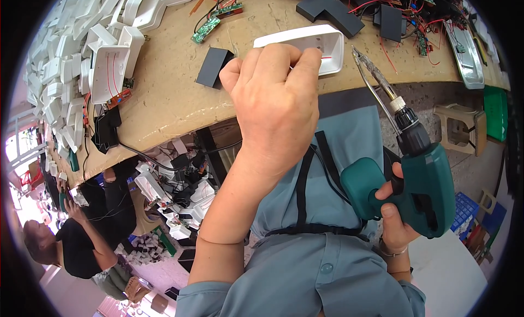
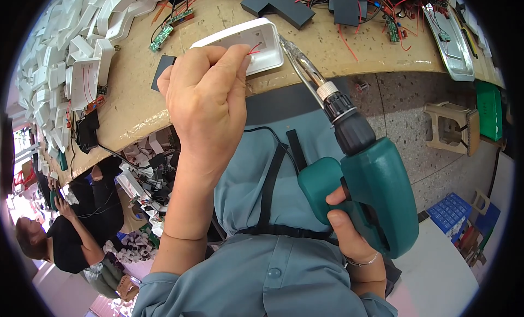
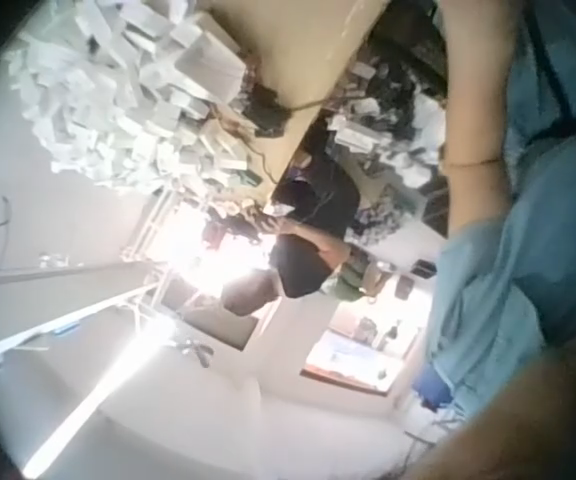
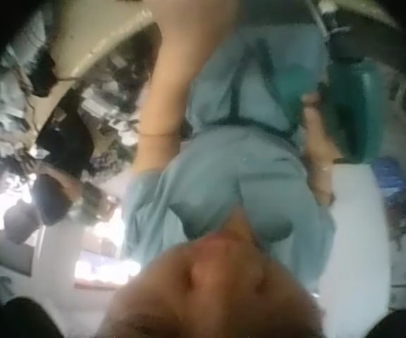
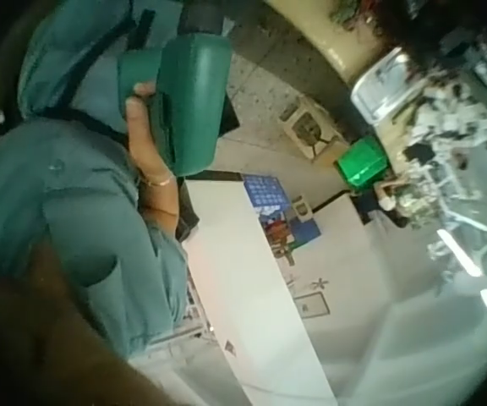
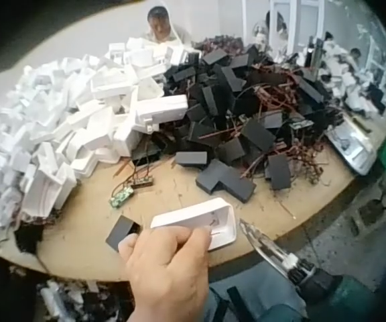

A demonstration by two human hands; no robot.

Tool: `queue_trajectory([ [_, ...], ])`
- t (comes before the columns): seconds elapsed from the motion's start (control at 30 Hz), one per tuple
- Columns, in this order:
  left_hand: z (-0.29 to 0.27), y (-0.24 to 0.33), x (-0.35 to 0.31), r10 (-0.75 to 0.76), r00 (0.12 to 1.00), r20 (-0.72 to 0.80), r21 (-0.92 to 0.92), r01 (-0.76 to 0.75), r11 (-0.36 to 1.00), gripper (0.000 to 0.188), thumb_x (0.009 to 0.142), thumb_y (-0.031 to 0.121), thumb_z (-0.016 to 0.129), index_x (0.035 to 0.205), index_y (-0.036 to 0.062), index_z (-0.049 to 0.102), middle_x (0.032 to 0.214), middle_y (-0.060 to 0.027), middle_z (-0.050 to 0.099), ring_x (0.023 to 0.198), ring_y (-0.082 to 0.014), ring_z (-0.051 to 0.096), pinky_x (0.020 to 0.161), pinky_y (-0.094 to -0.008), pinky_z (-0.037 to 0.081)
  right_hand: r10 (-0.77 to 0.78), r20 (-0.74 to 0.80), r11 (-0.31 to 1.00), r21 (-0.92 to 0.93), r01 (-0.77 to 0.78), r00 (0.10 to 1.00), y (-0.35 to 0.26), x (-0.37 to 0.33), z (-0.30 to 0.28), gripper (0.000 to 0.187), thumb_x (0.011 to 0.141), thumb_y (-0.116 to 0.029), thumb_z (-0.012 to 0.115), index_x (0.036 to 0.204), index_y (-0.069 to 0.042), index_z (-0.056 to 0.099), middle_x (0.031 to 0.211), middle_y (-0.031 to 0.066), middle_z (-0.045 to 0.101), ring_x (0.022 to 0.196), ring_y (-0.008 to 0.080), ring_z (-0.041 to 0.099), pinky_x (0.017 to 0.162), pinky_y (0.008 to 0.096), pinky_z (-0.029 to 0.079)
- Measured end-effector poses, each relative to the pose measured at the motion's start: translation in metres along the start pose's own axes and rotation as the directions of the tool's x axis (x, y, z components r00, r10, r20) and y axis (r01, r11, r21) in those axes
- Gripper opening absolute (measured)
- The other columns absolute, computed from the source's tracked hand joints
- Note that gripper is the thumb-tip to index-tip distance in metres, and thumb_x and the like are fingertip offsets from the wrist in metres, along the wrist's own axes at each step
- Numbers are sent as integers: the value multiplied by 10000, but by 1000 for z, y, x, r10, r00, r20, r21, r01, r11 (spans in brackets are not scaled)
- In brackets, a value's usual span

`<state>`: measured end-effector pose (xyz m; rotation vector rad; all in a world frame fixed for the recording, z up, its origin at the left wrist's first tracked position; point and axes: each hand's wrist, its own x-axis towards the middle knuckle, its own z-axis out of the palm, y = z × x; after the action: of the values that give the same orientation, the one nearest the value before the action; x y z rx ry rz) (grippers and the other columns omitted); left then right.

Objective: Soldering red and black wires into small white plastic housings at a production workbench.

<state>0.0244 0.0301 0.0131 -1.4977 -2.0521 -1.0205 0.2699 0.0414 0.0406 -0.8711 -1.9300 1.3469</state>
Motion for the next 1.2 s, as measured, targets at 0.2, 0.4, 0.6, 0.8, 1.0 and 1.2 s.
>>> queue_trajectory([
  [0.2, -2, 3, 2, -66, 998, 1, 49, 66, 997, 106, 710, 106, 709, 811, 104, 679, 747, -5, 584, 690, -160, 529, 692, -299, 304, -6, 17, 1000, -12, 7, 1000, 6, -1, 1, 543, 755, -79, 642, 1230, 78, 430, 1152, 211, 558, 746, 159, 591, 671, 264, 488],
  [0.4, -1, 6, 11, -70, 994, -78, 161, 82, 984, 56, 698, 119, 696, 736, 91, 664, 906, -42, 607, 802, -183, 551, 794, -356, 304, -13, 90, 1000, -8, 13, 996, 5, 5, 2, 512, 750, -60, 646, 1209, 72, 463, 1145, 197, 569, 747, 155, 592, 711, 280, 484],
  [0.6, 8, 1, 12, -64, 998, -4, 143, 64, 988, 24, 706, 91, 663, 707, 67, 660, 922, -24, 610, 852, -199, 568, 908, -431, 297, 34, 95, 999, 36, -37, 995, 6, 10, 8, 508, 739, -23, 637, 1211, 63, 469, 1148, 183, 573, 757, 148, 588, 769, 297, 475],
  [0.8, 14, -3, 14, 0, 999, -49, 112, 6, 994, 56, 663, 43, 609, 628, 25, 570, 864, -43, 553, 822, -215, 542, 862, -512, 296, 21, 115, 1000, 21, -24, 993, 8, 15, 10, 511, 736, 15, 620, 1218, 65, 459, 1142, 192, 572, 772, 150, 587, 769, 303, 481],
  [1.0, 10, -2, 16, -34, 999, 16, 212, 30, 977, 33, 695, 95, 653, 668, 80, 643, 882, 8, 590, 876, -198, 557, 923, -536, 277, 31, 103, 999, 35, -34, 994, 9, 19, 14, 508, 748, 28, 611, 1227, 62, 449, 1141, 192, 572, 771, 153, 588, 761, 293, 483],
  [1.2, 12, -3, 18, -28, 999, 30, 242, 20, 970, 45, 694, 107, 652, 654, 87, 642, 867, 13, 567, 856, -201, 542, 927, -564, 266, 50, 100, 998, 40, -55, 994, 12, 21, 16, 486, 760, 28, 616, 1219, 55, 458, 1141, 182, 574, 773, 149, 587, 756, 279, 480],
])
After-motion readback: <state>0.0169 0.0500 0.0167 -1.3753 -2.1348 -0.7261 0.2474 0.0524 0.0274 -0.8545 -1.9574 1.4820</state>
